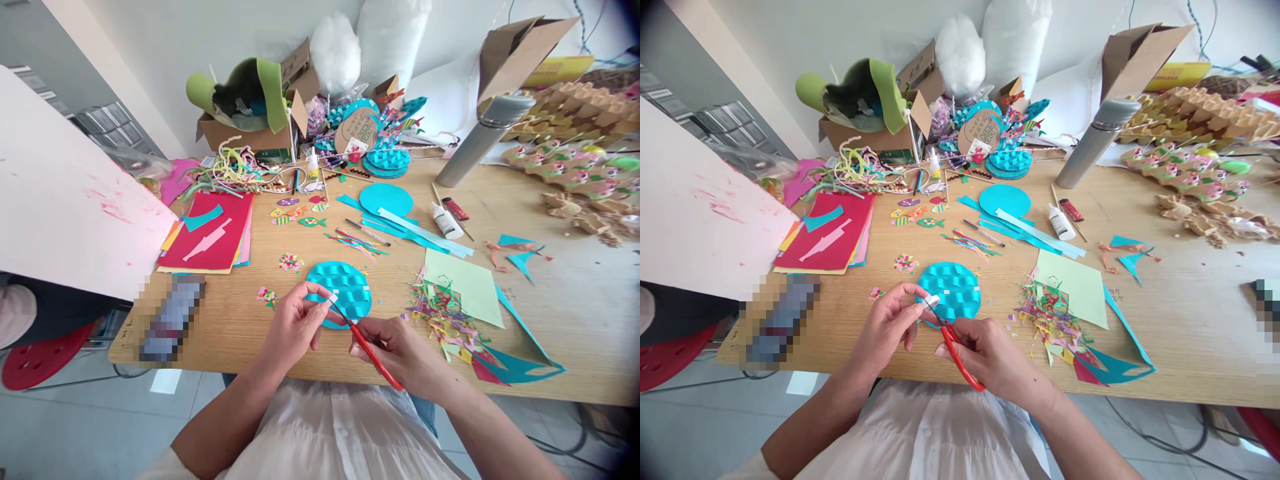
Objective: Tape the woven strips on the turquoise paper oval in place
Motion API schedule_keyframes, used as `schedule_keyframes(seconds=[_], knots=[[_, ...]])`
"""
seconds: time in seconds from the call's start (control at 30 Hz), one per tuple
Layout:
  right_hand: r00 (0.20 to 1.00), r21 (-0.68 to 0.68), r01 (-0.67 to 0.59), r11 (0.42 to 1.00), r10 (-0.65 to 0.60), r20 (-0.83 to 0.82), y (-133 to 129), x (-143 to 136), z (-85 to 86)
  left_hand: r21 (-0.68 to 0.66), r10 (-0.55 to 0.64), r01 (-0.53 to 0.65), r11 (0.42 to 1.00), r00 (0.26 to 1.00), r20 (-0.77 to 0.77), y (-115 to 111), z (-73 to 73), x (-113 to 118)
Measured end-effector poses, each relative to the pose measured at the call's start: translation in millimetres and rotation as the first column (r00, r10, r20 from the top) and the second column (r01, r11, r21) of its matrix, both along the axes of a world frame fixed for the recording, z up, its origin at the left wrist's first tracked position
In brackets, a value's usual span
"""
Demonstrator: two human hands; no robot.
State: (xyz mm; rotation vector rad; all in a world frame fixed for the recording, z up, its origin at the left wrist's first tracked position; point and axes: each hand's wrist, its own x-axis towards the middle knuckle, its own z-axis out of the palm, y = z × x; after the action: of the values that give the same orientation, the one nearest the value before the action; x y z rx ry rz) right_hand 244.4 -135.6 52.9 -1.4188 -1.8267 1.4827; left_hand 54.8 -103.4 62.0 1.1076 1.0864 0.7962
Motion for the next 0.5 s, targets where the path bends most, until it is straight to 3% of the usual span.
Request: schedule_keyframes(seconds=[0.17, 0.37, 0.5], knots=[[0.999, 0.008, -0.009, 1.0, 0.008, 0.038, 0.2, 3.6, 1.6, -0.005, -0.058, 0.058, 0.998, 0.998, 0.007, 1.4, 1.3, -3.0], [0.993, 0.052, -0.058, 0.997, 0.052, 0.106, 0.1, 8.7, 3.5, -0.109, -0.199, 0.213, 0.971, 0.972, 0.123, 7.4, 1.1, -11.9], [0.982, 0.11, -0.089, 0.99, 0.069, 0.174, 0.2, 9.6, 6.2, -0.16, -0.234, 0.255, 0.954, 0.962, 0.141, 11.7, 1.8, -15.4]])
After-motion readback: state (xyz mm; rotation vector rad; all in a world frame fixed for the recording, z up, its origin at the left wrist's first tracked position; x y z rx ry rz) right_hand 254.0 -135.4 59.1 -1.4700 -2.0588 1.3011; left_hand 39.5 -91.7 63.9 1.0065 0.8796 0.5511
